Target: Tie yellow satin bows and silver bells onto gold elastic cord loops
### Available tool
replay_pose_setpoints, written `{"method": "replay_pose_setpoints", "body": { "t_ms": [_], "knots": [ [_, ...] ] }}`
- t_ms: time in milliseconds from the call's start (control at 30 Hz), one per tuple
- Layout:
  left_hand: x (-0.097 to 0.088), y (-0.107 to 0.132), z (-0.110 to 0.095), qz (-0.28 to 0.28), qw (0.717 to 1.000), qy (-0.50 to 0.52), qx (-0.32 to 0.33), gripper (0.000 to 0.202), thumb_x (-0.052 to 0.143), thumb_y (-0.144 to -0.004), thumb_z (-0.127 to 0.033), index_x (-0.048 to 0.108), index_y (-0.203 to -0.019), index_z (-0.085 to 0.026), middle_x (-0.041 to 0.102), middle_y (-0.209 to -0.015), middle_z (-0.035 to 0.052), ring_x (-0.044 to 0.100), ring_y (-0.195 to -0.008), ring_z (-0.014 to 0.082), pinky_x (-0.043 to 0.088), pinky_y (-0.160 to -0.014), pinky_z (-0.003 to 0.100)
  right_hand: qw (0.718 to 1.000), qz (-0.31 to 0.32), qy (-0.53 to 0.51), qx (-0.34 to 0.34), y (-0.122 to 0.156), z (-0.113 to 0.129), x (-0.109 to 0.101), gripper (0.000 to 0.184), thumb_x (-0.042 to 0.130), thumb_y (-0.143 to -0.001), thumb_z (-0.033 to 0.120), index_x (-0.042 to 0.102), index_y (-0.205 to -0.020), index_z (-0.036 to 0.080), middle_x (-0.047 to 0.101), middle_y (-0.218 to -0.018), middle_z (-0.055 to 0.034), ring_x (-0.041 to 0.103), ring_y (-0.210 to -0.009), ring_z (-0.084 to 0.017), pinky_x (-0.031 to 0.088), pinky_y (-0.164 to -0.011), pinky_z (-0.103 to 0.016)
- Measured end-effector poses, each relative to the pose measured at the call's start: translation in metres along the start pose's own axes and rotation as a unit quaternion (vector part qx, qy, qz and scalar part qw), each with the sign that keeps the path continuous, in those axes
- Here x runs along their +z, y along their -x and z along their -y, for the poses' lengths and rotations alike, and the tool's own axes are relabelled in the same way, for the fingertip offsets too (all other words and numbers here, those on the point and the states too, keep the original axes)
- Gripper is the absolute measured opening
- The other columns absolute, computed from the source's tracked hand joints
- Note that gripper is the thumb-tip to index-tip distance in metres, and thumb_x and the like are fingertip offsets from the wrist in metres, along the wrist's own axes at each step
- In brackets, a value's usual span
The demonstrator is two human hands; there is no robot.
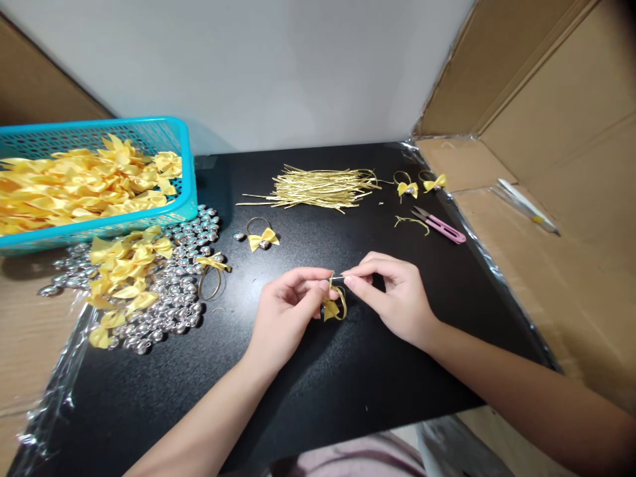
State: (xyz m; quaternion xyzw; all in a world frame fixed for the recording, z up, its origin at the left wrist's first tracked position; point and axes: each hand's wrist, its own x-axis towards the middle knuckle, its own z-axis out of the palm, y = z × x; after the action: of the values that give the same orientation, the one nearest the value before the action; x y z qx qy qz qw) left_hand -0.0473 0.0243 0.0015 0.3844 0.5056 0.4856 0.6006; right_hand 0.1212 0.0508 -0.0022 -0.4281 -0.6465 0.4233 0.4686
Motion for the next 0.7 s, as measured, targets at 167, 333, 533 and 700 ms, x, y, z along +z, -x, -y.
{"method": "replay_pose_setpoints", "body": {
  "t_ms": [167, 333, 533, 700],
  "knots": [
    [0.0, 0.0, 0.0, 0.007, 1.0, -0.006, -0.007, 0.007, 0.076, -0.077, -0.023, 0.075, -0.08, -0.017, 0.073, -0.063, -0.0009, 0.055, -0.049, 0.0041, 0.044, -0.049, 0.012, 1.0, 0.01, -0.009, -0.001, 0.0, 0.0, 0.001, 0.008, 0.07, -0.08, 0.015, 0.076, -0.076, 0.017, 0.068, -0.067, -0.0016, 0.058, -0.061, -0.012, 0.046, -0.058, -0.026],
    [0.002, -0.001, -0.002, 0.008, 1.0, -0.017, 0.005, 0.007, 0.077, -0.074, -0.02, 0.072, -0.073, -0.015, 0.069, -0.061, -0.0019, 0.053, -0.049, 0.0039, 0.043, -0.049, 0.013, 1.0, 0.023, -0.015, -0.002, 0.0, -0.001, 0.001, 0.007, 0.07, -0.079, 0.015, 0.076, -0.078, 0.018, 0.066, -0.068, -0.0013, 0.058, -0.063, -0.012, 0.045, -0.059, -0.026],
    [0.0, 0.001, -0.005, 0.024, 0.999, -0.028, 0.001, 0.007, 0.075, -0.073, -0.016, 0.069, -0.07, -0.015, 0.066, -0.057, -0.0037, 0.051, -0.048, 0.0031, 0.041, -0.049, 0.013, 0.994, 0.071, -0.043, -0.067, -0.005, -0.002, -0.009, 0.022, 0.057, -0.089, 0.019, 0.071, -0.106, 0.019, 0.07, -0.091, -0.0051, 0.061, -0.089, -0.017, 0.047, -0.082, -0.034],
    [-0.001, 0.001, -0.006, 0.11, 0.994, -0.012, -0.025, 0.008, 0.074, -0.074, -0.017, 0.067, -0.07, -0.015, 0.071, -0.062, -0.0007, 0.058, -0.054, 0.0059, 0.04, -0.049, 0.014, 0.979, 0.188, -0.037, -0.067, -0.011, -0.002, -0.014, 0.009, 0.063, -0.089, 0.019, 0.07, -0.095, 0.018, 0.07, -0.089, -0.0045, 0.063, -0.083, -0.015, 0.05, -0.078, -0.03]
  ]
}}
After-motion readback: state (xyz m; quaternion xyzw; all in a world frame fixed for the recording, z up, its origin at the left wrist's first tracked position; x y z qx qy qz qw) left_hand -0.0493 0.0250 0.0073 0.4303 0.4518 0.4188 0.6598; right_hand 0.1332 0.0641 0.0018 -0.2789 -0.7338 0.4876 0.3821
